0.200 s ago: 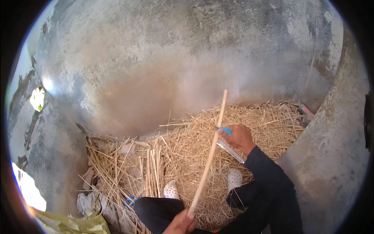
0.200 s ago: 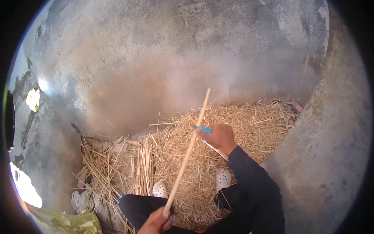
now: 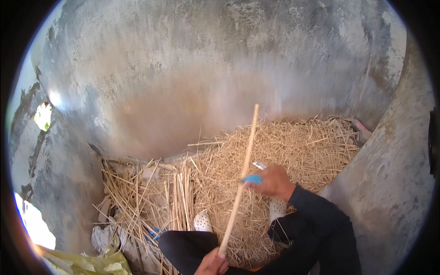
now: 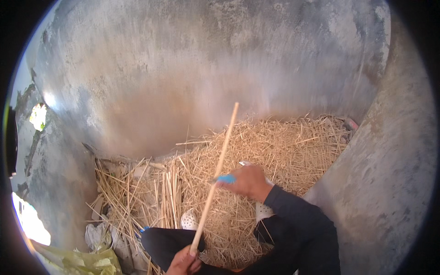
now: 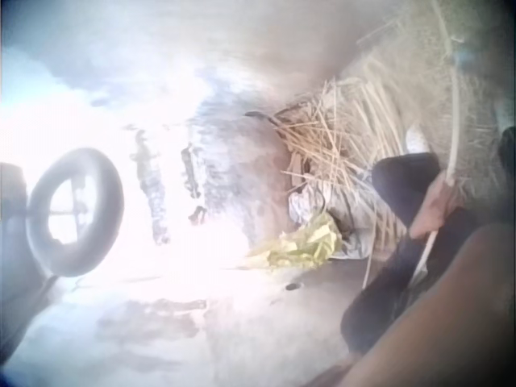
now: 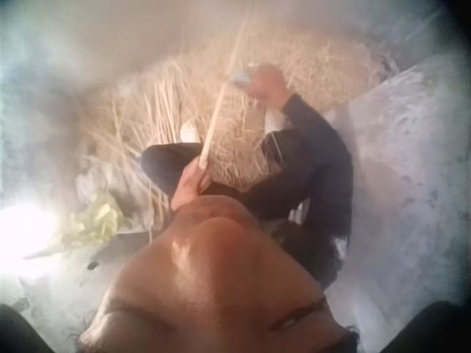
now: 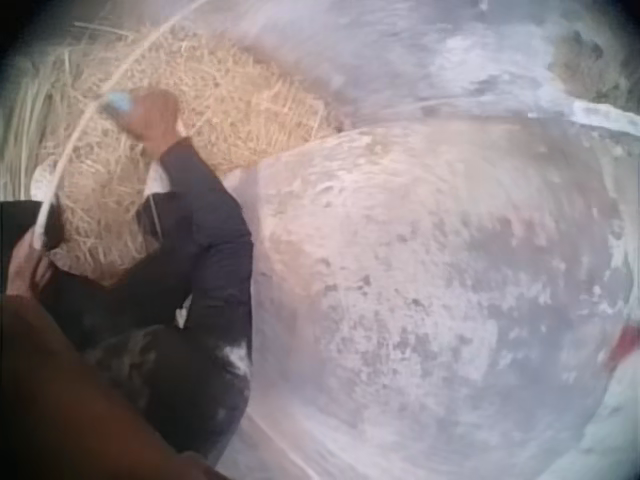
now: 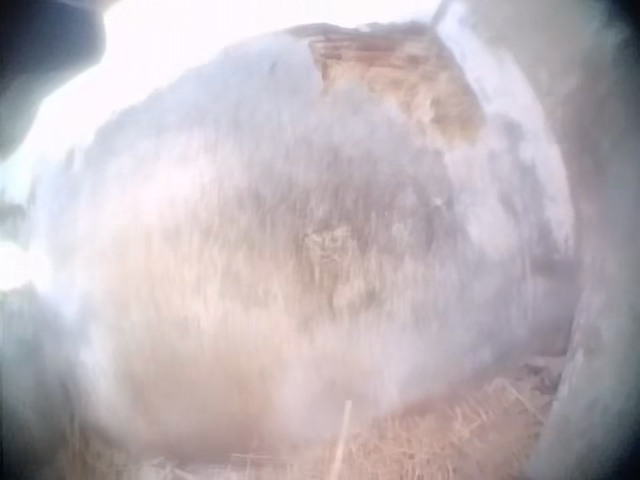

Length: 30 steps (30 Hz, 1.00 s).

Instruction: The person sits on a floor covered with straw and uses a knife to peel the outer layer off a long, thin wooden stick. They hold the stick with their left hand and scrape it with the knife in their right hand, rotating the stick to remove the bark along its length.

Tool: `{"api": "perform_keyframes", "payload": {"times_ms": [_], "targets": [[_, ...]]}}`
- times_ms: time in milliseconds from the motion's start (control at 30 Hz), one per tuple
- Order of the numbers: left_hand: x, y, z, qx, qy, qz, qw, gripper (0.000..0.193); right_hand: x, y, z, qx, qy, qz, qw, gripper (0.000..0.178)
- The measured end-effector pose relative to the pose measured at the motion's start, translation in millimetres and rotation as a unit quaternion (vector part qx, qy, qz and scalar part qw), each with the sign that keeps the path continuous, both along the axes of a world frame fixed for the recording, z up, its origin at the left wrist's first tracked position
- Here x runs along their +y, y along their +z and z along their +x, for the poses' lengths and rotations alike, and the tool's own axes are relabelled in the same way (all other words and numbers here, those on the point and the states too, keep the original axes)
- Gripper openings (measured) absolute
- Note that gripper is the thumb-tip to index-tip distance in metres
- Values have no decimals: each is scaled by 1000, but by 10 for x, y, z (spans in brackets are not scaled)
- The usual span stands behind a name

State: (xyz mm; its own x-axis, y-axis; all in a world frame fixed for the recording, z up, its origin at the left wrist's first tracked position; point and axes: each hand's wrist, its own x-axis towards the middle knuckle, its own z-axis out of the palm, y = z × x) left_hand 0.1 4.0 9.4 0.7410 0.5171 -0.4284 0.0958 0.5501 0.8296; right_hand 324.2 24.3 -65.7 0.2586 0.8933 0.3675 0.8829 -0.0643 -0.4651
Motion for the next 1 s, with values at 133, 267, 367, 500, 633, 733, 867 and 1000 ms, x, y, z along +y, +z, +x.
{"api": "perform_keyframes", "payload": {"times_ms": [133,267,367,500,633,733,867,1000], "targets": [[182,-68,26,-84,44,-181,979,14,-182,261,-736,-36,144,18,989,69],[234,-1,71,-143,58,-309,938,12,-165,342,-828,-49,153,73,984,69],[283,-48,141,-163,35,-318,933,18,-65,302,-605,-46,110,93,989,73],[339,10,240,-84,28,-211,973,21,-121,207,-672,-21,106,89,990,76],[255,78,231,-65,48,-205,976,14,-65,220,-494,-60,76,81,992,76],[204,97,256,-75,34,-204,975,15,88,93,-32,-41,-50,60,996,76],[228,53,236,-85,26,-198,976,16,-103,212,-402,-33,50,40,997,66],[114,50,220,-60,43,-161,984,14,50,110,-196,-35,-6,38,999,73]]}}
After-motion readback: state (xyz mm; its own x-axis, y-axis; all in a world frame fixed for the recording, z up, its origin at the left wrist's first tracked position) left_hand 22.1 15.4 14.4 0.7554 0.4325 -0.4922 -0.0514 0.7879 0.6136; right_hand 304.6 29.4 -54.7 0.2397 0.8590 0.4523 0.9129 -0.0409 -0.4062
